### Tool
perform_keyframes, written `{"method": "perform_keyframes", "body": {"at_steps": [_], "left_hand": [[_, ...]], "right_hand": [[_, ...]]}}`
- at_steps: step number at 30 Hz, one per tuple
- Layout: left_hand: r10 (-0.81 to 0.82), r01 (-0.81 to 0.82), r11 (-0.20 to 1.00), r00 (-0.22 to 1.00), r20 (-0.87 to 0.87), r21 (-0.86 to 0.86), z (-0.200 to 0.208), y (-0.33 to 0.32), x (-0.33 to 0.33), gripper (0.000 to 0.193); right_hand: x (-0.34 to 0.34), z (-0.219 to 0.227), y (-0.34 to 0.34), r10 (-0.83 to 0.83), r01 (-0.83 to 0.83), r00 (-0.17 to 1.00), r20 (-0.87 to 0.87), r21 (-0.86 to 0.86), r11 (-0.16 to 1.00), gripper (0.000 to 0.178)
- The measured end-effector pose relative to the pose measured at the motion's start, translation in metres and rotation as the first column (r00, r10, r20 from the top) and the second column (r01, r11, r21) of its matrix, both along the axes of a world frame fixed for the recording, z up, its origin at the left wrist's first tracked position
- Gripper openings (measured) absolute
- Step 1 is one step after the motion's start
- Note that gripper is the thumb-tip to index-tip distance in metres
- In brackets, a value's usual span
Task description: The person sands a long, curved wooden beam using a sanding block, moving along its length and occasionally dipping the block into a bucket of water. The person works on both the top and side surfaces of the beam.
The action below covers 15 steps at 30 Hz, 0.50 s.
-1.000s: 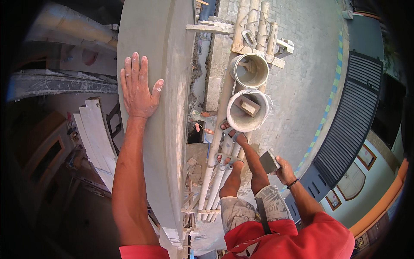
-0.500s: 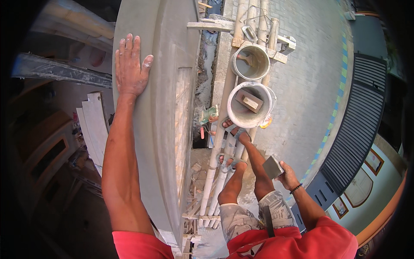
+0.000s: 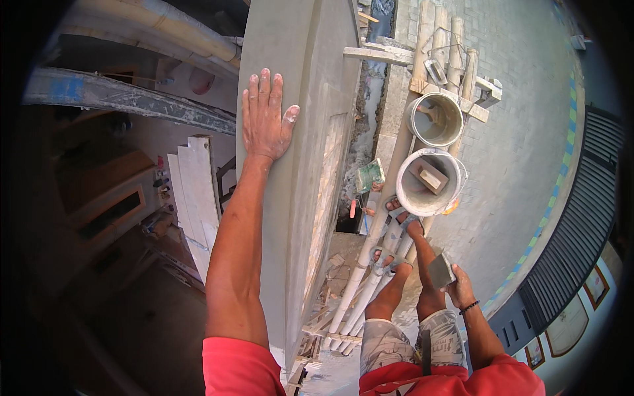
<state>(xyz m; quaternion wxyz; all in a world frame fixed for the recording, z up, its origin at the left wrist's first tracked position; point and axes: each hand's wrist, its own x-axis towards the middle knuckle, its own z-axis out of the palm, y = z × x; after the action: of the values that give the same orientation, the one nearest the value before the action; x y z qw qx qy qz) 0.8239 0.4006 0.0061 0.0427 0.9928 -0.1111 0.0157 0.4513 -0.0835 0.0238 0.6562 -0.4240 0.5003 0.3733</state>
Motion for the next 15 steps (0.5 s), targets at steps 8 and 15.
{"method": "perform_keyframes", "body": {"at_steps": [8, 15], "left_hand": [[0.007, -0.01, 0.999, 0.998, -0.062, -0.05, 0.006, -0.003, -0.001, 0.077], [0.012, -0.016, 0.998, 0.998, -0.059, -0.062, 0.003, -0.009, -0.003, 0.076]], "right_hand": [[0.021, -0.014, 0.017, -0.048, 0.049, 0.999, -0.012, 0.04, 0.998, 0.042], [0.033, 0.01, 0.009, -0.03, 0.03, 0.999, 0.02, -0.013, 0.999, 0.044]]}}
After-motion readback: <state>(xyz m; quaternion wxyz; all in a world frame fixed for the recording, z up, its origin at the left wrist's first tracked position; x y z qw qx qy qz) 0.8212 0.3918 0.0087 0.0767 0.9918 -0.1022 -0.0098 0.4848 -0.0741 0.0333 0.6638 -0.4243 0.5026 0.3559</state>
